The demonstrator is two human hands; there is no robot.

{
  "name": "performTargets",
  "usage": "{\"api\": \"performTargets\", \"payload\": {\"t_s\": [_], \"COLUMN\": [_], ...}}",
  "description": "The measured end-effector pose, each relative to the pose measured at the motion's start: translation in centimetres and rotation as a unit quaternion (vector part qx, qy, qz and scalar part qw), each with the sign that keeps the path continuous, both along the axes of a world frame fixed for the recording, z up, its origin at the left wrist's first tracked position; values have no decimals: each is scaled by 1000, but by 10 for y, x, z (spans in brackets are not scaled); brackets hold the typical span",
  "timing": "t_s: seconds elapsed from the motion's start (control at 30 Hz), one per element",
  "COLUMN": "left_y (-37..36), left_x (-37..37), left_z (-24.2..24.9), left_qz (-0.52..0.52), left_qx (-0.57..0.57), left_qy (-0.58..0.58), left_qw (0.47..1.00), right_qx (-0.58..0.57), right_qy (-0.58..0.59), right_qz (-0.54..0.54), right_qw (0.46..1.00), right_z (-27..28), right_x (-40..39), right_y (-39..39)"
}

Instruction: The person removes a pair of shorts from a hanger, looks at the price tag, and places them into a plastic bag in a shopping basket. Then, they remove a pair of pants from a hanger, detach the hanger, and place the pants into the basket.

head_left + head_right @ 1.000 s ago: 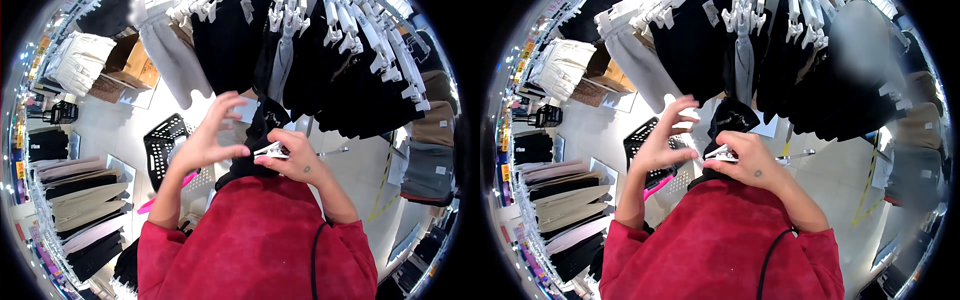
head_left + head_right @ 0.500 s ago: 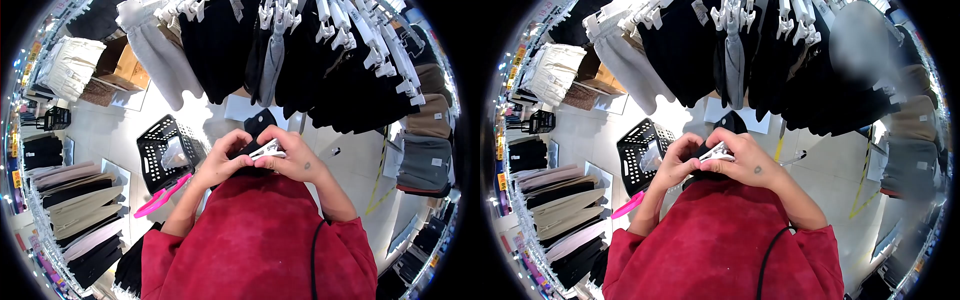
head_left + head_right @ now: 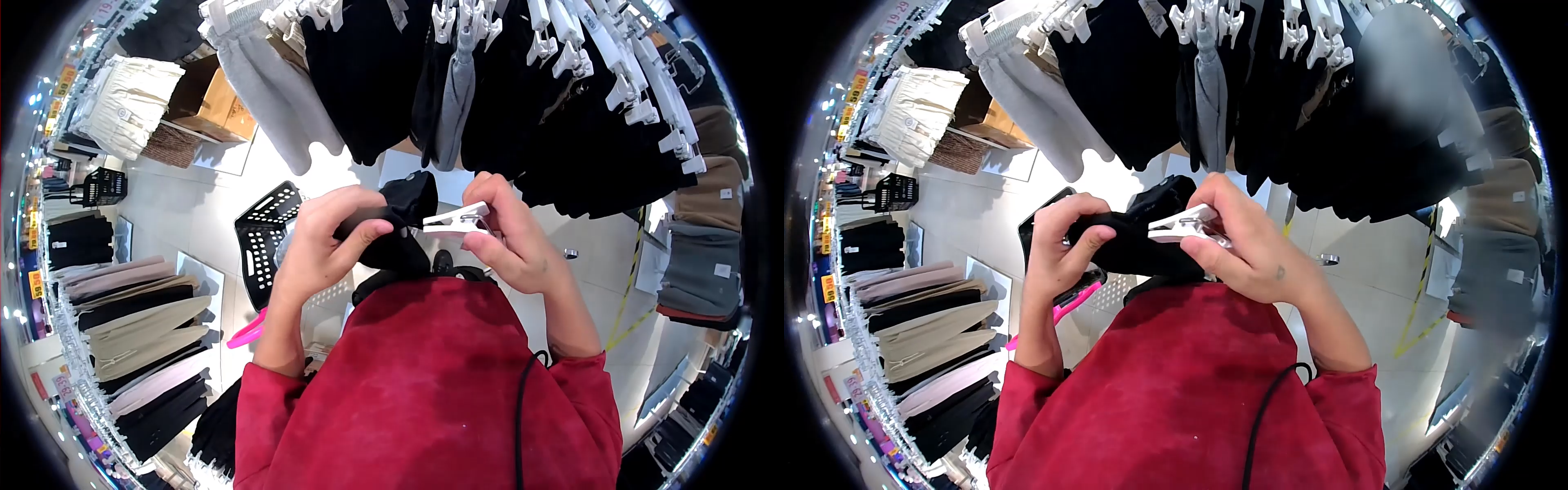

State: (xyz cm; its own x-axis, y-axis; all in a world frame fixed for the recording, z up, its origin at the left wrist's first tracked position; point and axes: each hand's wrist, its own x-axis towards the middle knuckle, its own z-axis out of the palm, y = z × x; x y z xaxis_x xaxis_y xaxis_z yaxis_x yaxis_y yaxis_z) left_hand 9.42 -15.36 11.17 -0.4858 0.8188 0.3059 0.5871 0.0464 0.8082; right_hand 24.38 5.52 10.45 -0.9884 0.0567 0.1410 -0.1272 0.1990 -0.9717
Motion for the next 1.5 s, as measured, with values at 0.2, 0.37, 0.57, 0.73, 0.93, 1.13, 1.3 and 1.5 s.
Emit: {"api": "performTargets", "payload": {"t_s": [0.2, 0.37, 0.57, 0.73, 0.93, 1.13, 1.3, 1.5], "left_y": [2, 11, 18, 23, 20, 21, 23, 23], "left_x": [-7, -4, 3, 5, 0, 3, 10, 15], "left_z": [17, 18, 20, 20, 24, 29, 25, 35], "left_qz": [-23, -28, -9, -16, -83, -62, 10, 69], "left_qx": [20, 69, 92, 92, 45, 38, 57, 31], "left_qy": [86, 121, 127, 135, 77, 59, 111, 144], "left_qw": [996, 990, 988, 986, 993, 996, 992, 987], "right_qx": [-51, -92, -86, -60, -33, -68, -40, -15], "right_qy": [119, 127, 100, 98, 120, 87, 87, 131], "right_qz": [-7, -106, -140, -143, -135, -101, -126, -106], "right_qw": [992, 982, 981, 983, 983, 989, 987, 986], "right_z": [-1, 15, 25, 27, 28, 28, 25, 4], "right_x": [-2, 1, -1, -4, -5, 0, -6, -19], "right_y": [0, -8, -18, -13, -3, -5, -14, -22]}}
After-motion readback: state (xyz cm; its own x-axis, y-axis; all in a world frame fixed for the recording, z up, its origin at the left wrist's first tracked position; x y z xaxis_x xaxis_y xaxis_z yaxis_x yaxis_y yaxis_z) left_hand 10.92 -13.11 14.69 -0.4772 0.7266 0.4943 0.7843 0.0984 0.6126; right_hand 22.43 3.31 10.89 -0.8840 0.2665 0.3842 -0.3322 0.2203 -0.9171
